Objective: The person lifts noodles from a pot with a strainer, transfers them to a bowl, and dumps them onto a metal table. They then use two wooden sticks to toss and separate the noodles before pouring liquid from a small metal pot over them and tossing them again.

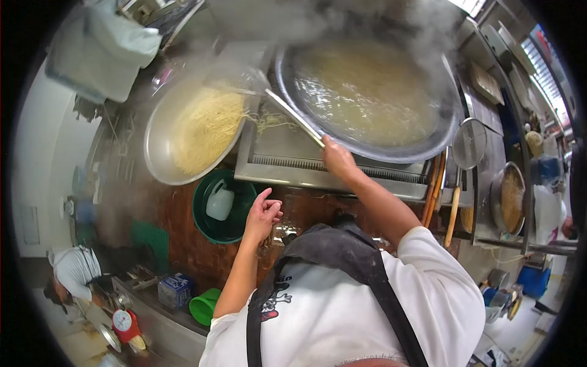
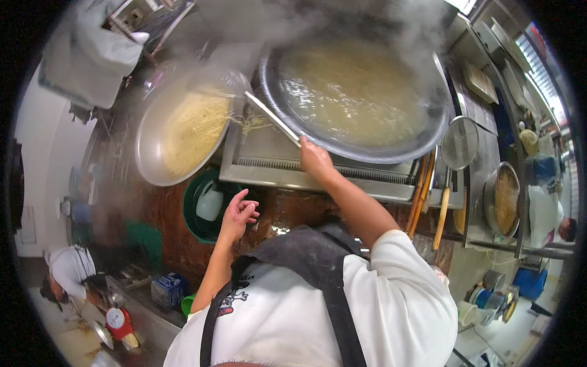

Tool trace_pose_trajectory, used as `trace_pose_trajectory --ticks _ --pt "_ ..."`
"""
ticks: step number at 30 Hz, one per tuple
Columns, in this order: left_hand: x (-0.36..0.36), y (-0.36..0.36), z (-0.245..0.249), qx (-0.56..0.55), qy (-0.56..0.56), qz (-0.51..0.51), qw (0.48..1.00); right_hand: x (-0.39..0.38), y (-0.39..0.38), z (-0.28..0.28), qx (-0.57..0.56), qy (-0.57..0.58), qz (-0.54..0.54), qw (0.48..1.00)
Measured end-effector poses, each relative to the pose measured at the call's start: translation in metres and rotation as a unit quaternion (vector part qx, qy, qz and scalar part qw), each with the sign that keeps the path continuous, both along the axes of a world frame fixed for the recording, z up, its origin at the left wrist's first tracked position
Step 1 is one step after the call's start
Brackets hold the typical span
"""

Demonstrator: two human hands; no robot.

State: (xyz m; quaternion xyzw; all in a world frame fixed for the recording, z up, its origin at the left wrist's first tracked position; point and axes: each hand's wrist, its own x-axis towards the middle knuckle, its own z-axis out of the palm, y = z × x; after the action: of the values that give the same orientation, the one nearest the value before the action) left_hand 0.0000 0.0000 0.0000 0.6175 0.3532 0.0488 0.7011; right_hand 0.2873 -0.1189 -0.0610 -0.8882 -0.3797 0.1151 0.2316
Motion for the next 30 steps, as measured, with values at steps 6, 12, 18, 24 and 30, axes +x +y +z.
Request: trace_pose_trajectory --ticks 6,12,18,24,30 --pt "0.065 -0.018 -0.010 0.010 0.016 0.004 1.000 0.154 -0.150 0.021 0.066 -0.048 -0.166 0.983" --pt "0.083 -0.032 -0.016 0.000 0.062 0.025 0.998 0.336 -0.270 0.004 -0.083 -0.154 -0.322 0.931" --pt "0.079 -0.045 -0.026 0.016 0.113 0.031 0.993 0.458 -0.248 -0.028 -0.171 -0.047 -0.351 0.919" --pt "0.072 -0.050 -0.023 0.027 0.112 0.052 0.992 0.438 -0.124 -0.012 -0.263 0.105 -0.212 0.935" --pt "0.054 -0.046 -0.020 0.025 0.083 0.041 0.995 0.310 -0.134 -0.039 -0.201 0.155 -0.080 0.964"
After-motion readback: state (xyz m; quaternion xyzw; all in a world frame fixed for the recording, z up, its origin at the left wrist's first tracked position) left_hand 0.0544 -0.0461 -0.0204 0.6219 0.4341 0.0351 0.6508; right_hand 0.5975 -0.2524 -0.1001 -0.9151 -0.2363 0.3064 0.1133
